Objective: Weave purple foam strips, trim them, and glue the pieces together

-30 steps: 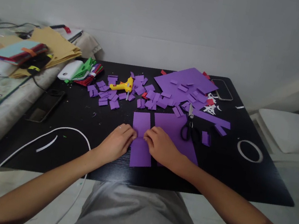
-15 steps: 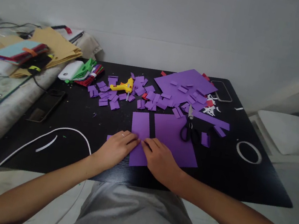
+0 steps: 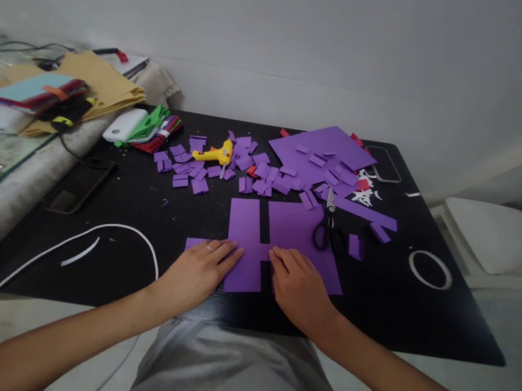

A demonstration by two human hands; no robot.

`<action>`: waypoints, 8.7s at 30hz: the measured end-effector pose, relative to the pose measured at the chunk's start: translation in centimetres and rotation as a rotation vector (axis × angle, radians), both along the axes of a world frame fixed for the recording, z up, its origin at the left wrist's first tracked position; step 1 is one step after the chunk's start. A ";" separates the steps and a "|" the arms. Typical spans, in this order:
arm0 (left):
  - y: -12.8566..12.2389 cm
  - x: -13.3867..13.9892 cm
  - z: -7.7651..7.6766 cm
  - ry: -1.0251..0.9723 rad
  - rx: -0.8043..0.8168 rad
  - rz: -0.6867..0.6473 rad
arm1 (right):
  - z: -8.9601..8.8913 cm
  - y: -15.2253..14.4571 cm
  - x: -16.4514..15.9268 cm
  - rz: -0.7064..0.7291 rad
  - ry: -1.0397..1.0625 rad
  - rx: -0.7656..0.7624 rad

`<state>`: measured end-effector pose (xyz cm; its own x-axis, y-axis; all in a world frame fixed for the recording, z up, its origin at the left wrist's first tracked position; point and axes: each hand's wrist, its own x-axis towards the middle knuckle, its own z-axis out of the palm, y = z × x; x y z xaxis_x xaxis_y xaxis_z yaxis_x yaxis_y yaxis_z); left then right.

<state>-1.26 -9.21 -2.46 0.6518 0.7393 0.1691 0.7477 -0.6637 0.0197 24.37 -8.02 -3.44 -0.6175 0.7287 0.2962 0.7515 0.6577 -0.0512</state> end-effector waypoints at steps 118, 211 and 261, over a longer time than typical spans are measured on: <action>8.0 -0.2 1.0 -1.295 -1.157 0.205 | 0.8 8.2 -4.6 0.061 1.330 -1.068; 7.3 0.8 1.4 -1.286 -0.705 0.201 | 1.8 8.0 -4.8 -0.076 1.505 -1.475; 7.3 0.6 1.4 -1.061 -0.692 0.226 | 1.9 7.2 -5.0 -0.136 1.337 -1.152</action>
<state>-0.65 -1.86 -1.10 0.2843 0.9566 0.0639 0.2485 -0.1379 0.9588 19.34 -0.79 -1.56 -0.3285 0.9322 -0.1519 -0.1467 -0.2092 -0.9668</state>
